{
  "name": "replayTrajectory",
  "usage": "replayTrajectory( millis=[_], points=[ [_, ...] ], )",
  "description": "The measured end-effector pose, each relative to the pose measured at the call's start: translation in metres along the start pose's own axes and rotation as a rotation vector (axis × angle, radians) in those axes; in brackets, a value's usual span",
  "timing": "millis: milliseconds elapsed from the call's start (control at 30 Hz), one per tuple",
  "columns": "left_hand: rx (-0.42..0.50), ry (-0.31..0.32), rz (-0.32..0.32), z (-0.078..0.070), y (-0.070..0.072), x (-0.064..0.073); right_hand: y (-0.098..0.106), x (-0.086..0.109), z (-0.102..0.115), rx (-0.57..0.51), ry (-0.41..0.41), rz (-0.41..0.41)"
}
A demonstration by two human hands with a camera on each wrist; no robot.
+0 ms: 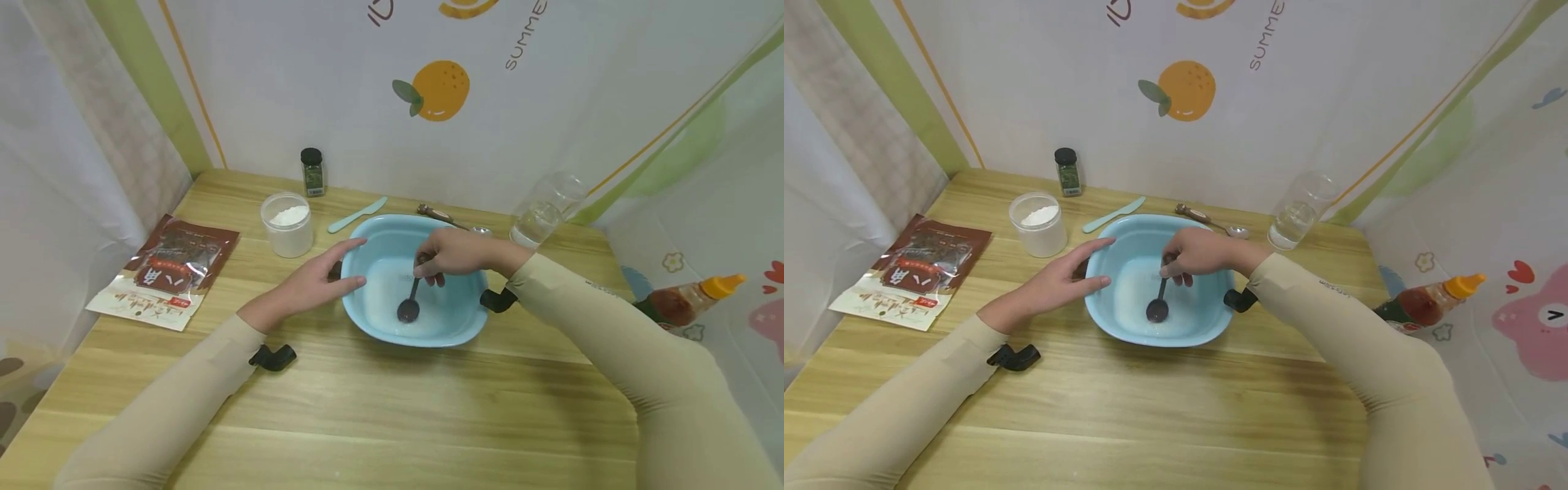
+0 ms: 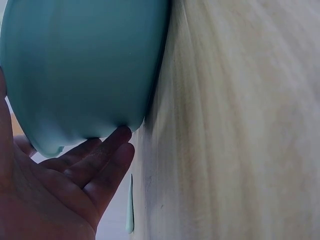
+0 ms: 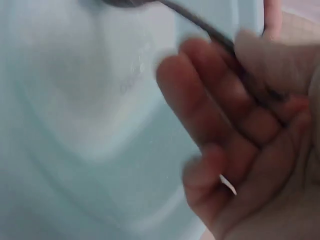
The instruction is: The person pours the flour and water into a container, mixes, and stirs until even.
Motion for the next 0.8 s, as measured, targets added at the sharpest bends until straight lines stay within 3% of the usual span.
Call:
replayTrajectory(
  millis=[133, 200, 333, 400, 533, 700, 800],
  points=[
    [0.001, 0.001, 0.000, 0.002, 0.000, 0.000, 0.006, 0.000, -0.001, 0.035, -0.085, -0.112],
    [0.000, -0.001, 0.000, 0.003, 0.000, 0.000, 0.007, 0.002, 0.000, 0.049, -0.101, -0.089],
    [0.002, -0.005, -0.001, 0.002, 0.001, 0.000, 0.001, -0.001, 0.007, 0.013, -0.021, -0.002],
    [0.000, -0.006, 0.000, 0.001, 0.001, 0.000, 0.000, -0.003, 0.008, -0.009, -0.009, -0.030],
    [0.007, -0.007, 0.007, 0.002, -0.001, 0.000, 0.004, -0.002, 0.000, 0.015, -0.092, -0.146],
    [0.008, -0.005, 0.009, 0.001, -0.001, 0.000, 0.004, 0.002, -0.003, 0.003, -0.105, -0.093],
    [0.005, -0.006, 0.007, 0.000, 0.000, 0.000, 0.004, 0.001, -0.003, -0.015, -0.107, -0.114]
  ],
)
Point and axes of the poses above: each hand's wrist, its own x-axis away from the middle knuckle, its own y-axis out of the back of the hand, z = x × y, the point moved 3 cm from there along -x, towards the middle knuckle, and after that the axes turned 9 degrees about x, right-handed, at the moved point
